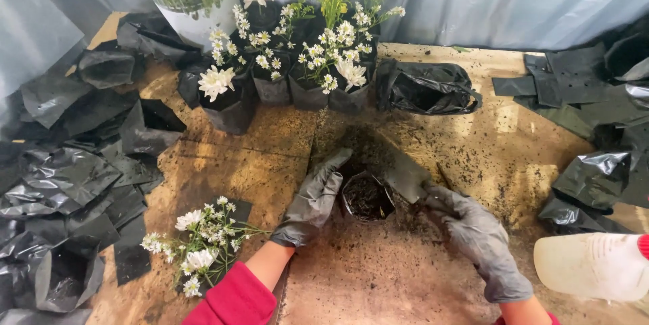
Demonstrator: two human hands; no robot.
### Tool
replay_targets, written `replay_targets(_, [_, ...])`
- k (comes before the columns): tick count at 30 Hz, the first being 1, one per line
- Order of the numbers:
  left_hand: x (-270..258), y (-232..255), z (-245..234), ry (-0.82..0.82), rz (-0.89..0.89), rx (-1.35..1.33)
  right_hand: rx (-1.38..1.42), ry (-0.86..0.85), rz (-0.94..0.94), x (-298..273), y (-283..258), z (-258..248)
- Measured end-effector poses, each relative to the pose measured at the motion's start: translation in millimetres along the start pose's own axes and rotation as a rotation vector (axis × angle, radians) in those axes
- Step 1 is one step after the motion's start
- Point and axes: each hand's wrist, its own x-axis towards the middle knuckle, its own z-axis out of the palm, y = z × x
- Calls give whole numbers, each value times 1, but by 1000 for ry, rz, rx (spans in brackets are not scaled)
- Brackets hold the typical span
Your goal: Preparing planting bags by filling them with soil using a hand trowel and a small stick.
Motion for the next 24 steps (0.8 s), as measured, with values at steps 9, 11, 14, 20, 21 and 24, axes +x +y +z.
replay_targets(9, [-1,15,-3,117,199,-46,-1160,227,-866,-37,31,-53])
replay_targets(11, [-1,18,-3,119,250,-51,-1173,348,-884,-57,31,-47])
replay_targets(14, [-4,14,-2,131,311,-99,-1346,600,-1015,-73,40,-43])
replay_targets(20, [-5,8,-6,115,324,-73,-1642,837,-1162,-71,52,-49])
replay_targets(21, [-5,9,-6,138,351,-64,-1705,879,-1212,-63,52,-57])
replay_targets(24, [-5,4,1,193,318,-153,-1670,766,-916,-59,15,-35])
